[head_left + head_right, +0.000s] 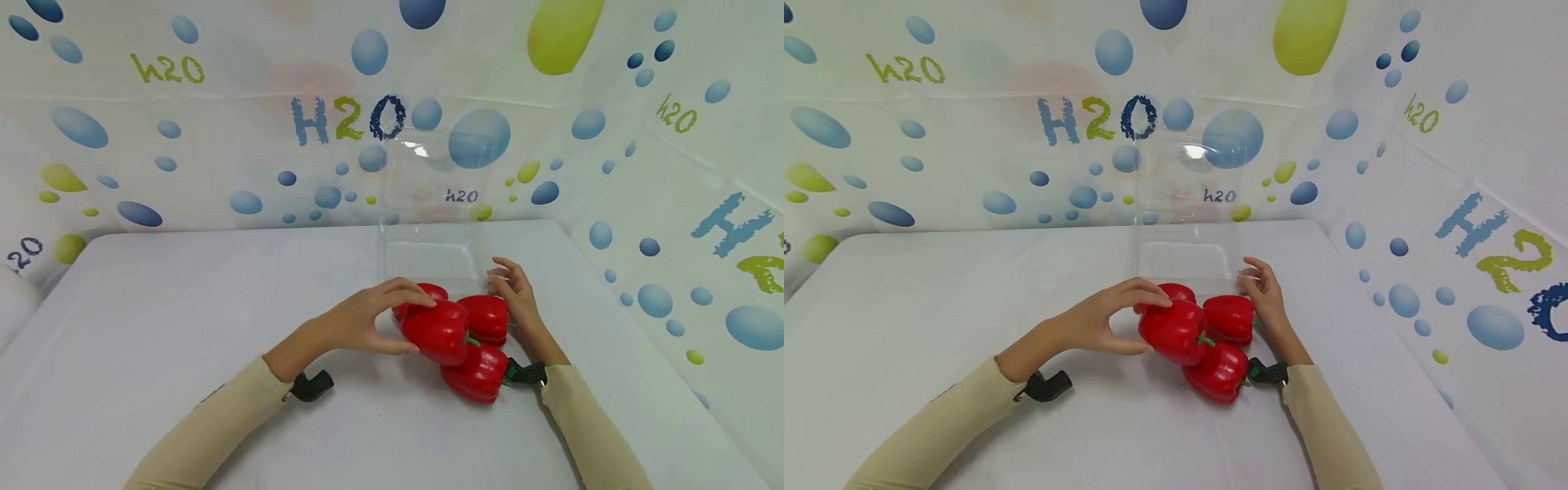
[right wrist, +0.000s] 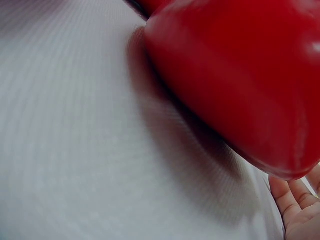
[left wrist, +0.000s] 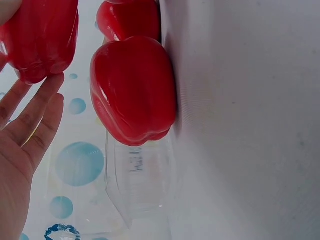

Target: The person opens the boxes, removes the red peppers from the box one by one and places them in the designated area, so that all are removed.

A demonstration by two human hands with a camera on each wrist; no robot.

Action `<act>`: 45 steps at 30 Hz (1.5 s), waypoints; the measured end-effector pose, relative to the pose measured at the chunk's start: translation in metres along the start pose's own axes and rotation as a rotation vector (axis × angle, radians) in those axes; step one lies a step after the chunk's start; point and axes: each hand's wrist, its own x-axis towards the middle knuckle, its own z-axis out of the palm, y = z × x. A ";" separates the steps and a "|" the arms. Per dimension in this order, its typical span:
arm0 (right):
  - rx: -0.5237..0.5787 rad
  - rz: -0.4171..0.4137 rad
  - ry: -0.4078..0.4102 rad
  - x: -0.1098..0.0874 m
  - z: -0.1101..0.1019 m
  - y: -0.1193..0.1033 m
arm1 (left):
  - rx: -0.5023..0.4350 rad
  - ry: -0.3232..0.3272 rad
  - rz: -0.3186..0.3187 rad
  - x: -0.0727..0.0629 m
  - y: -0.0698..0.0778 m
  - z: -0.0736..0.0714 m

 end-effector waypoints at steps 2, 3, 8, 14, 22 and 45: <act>0.006 -0.004 0.001 -0.001 0.000 -0.002 | -0.005 -0.004 -0.006 -0.001 0.000 0.000; 0.007 -0.008 0.001 -0.001 -0.001 -0.002 | -0.008 -0.005 -0.009 -0.002 0.000 -0.001; 0.016 -0.016 -0.001 -0.001 -0.002 -0.002 | -0.002 -0.012 -0.015 -0.005 0.000 -0.002; 0.004 -0.014 0.005 0.001 -0.002 -0.002 | 0.026 -0.014 -0.050 -0.011 0.000 -0.003; 0.002 -0.008 -0.010 0.001 -0.002 0.000 | 0.047 -0.022 -0.094 -0.020 0.000 -0.007; 0.027 -0.019 -0.007 -0.001 -0.001 0.001 | 0.041 -0.080 -0.191 -0.037 -0.008 -0.008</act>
